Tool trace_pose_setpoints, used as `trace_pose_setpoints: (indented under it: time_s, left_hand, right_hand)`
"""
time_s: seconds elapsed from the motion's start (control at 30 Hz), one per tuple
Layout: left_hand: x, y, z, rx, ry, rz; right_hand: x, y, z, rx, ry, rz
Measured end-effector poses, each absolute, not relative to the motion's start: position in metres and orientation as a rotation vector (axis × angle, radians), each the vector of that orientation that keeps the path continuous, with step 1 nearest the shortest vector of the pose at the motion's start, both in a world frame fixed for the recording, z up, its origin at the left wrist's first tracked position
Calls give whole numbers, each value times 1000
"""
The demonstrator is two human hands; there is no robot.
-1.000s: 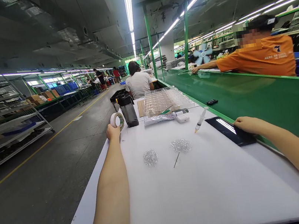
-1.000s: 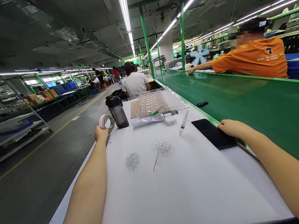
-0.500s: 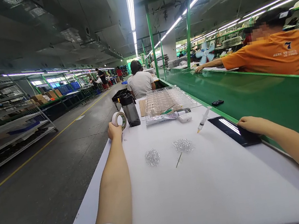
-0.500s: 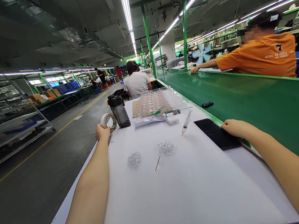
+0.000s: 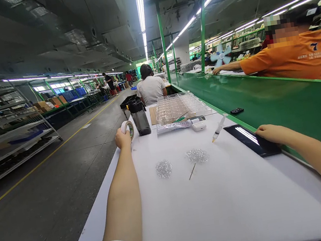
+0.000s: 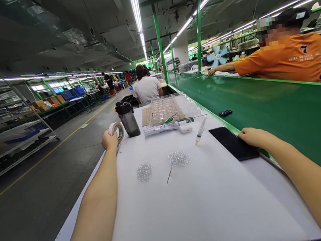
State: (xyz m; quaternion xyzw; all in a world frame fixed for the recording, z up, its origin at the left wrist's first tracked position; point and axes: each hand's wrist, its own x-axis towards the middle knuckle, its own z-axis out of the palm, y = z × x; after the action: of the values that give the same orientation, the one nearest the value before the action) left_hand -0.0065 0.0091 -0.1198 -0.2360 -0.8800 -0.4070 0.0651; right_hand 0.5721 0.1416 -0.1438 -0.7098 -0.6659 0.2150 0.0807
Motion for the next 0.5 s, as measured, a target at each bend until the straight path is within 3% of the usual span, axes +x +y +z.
trace_pose_setpoints:
  time_s: [0.5]
  left_hand:
    - [-13, 19, -126, -783, -2686, -1390]
  right_hand:
    - [572, 140, -141, -2115, -1986, 644]
